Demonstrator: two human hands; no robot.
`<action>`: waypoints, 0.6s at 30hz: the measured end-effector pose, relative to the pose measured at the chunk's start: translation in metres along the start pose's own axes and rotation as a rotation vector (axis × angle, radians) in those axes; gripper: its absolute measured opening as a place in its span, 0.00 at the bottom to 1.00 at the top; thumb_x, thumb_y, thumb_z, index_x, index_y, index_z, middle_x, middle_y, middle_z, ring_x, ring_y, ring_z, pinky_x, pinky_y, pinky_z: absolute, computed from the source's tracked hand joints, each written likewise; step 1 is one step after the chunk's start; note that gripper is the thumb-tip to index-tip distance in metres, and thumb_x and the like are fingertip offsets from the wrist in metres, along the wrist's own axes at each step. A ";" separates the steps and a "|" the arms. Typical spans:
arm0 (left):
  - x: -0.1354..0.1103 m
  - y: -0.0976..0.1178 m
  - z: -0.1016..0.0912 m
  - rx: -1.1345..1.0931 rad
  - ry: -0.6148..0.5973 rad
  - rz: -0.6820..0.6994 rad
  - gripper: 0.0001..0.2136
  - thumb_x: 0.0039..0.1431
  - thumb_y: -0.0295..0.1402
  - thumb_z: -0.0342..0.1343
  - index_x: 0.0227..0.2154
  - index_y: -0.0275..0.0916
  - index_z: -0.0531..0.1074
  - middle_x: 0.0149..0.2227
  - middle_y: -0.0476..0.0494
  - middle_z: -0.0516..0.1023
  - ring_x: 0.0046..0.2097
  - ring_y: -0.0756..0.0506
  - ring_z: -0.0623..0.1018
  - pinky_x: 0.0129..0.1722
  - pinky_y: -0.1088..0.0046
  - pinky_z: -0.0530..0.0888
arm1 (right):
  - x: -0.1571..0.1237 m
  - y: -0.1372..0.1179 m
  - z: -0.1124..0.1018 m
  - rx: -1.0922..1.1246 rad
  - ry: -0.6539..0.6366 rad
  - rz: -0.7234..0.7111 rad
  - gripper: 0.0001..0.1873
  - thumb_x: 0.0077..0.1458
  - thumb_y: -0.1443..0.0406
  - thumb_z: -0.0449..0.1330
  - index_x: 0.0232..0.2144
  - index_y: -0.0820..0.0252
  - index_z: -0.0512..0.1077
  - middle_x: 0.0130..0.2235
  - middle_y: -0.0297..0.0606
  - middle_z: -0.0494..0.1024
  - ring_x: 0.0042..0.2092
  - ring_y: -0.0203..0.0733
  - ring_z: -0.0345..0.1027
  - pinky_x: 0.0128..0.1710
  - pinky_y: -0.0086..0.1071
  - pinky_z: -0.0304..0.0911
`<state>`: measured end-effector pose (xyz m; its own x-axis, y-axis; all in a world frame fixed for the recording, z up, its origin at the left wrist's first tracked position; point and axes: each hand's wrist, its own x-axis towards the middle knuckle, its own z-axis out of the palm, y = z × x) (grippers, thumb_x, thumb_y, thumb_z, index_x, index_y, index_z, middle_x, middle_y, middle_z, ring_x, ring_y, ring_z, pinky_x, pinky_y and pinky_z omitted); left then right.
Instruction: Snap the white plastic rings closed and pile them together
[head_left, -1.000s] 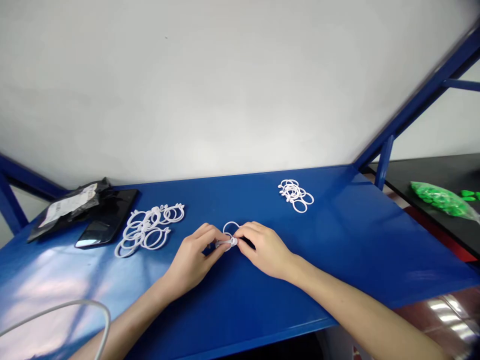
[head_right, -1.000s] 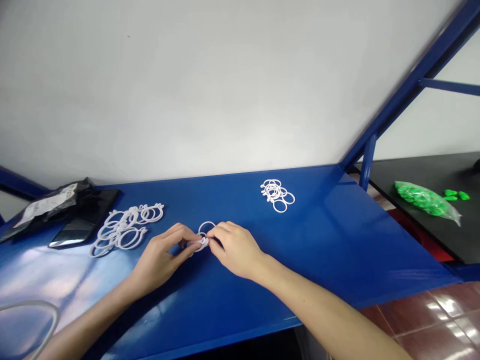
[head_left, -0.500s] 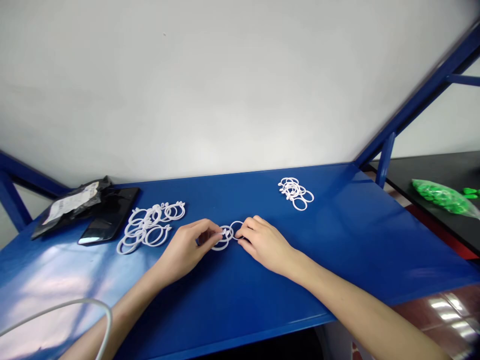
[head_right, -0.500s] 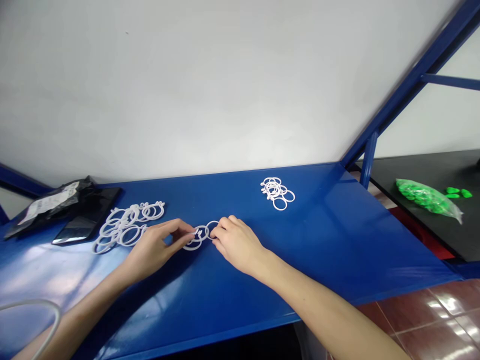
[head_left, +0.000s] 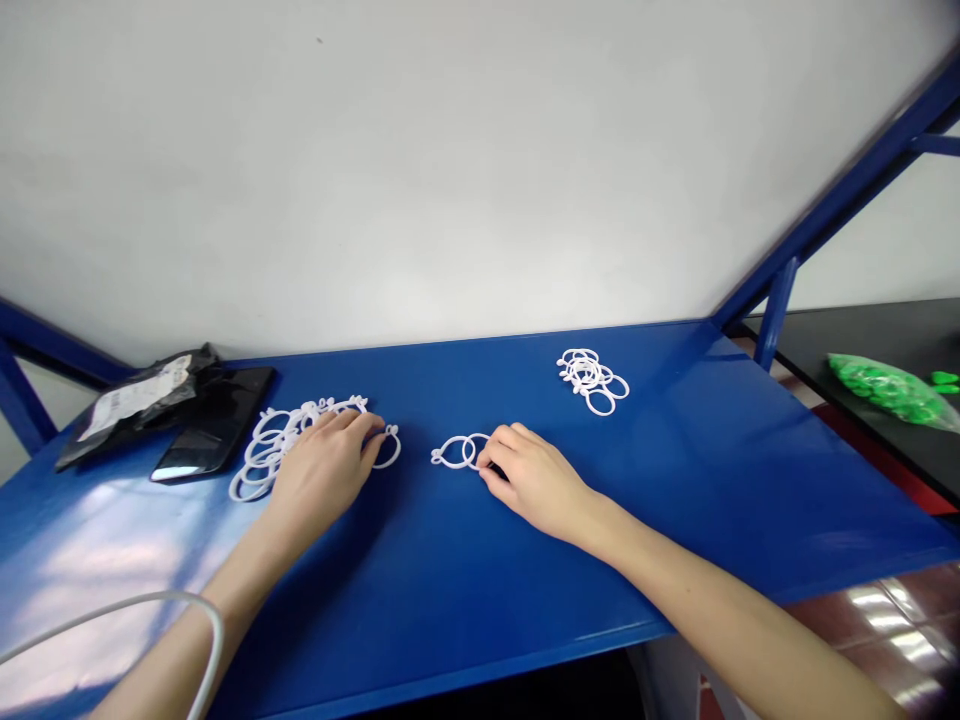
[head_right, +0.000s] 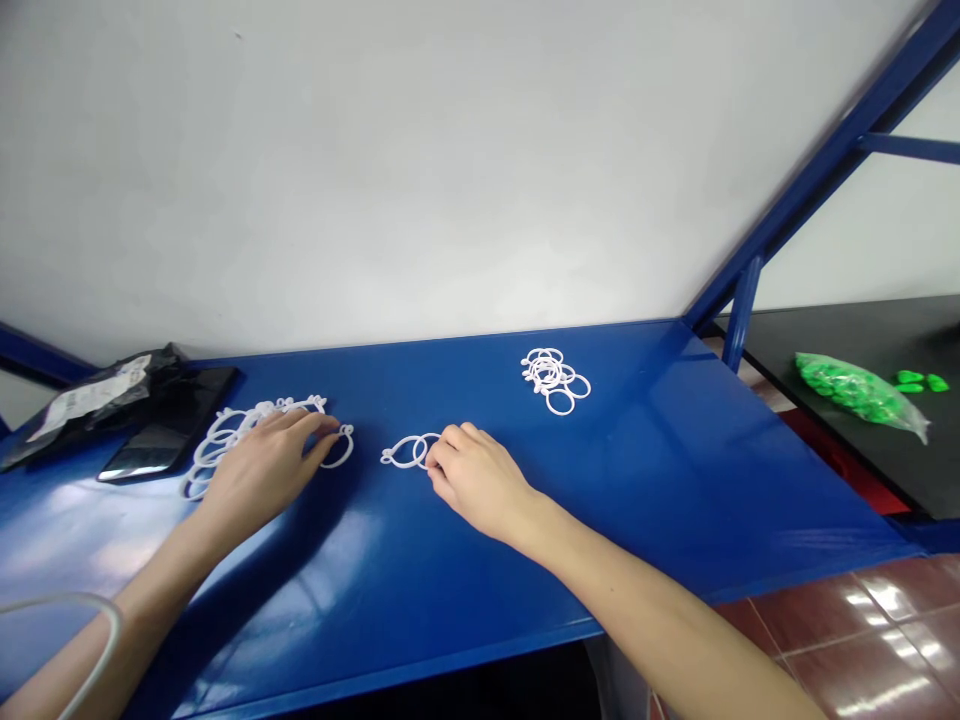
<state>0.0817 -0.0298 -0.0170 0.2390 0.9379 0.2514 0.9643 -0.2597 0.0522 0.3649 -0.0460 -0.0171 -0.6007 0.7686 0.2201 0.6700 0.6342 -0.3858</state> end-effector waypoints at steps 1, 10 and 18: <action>0.000 0.001 -0.001 0.012 0.070 0.049 0.13 0.69 0.36 0.49 0.43 0.37 0.78 0.44 0.34 0.81 0.45 0.33 0.78 0.47 0.55 0.72 | 0.000 0.000 0.000 0.002 0.010 -0.008 0.06 0.66 0.70 0.60 0.38 0.61 0.77 0.40 0.41 0.78 0.42 0.44 0.71 0.45 0.39 0.71; -0.011 0.046 0.005 -0.267 0.082 0.451 0.07 0.70 0.36 0.55 0.39 0.41 0.76 0.39 0.46 0.81 0.40 0.43 0.76 0.48 0.61 0.70 | 0.000 0.000 0.003 0.128 0.073 -0.068 0.05 0.65 0.72 0.59 0.38 0.60 0.75 0.43 0.41 0.75 0.44 0.42 0.73 0.46 0.36 0.73; -0.010 0.048 0.006 -0.385 0.232 0.315 0.05 0.68 0.29 0.54 0.34 0.39 0.71 0.32 0.49 0.78 0.34 0.48 0.76 0.39 0.70 0.70 | -0.002 -0.002 0.002 0.097 0.055 -0.172 0.06 0.65 0.70 0.59 0.39 0.61 0.76 0.47 0.42 0.75 0.39 0.39 0.74 0.39 0.33 0.73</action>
<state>0.1260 -0.0503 -0.0231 0.4362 0.7372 0.5159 0.7281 -0.6261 0.2790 0.3640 -0.0492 -0.0186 -0.6760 0.6551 0.3375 0.5133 0.7472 -0.4222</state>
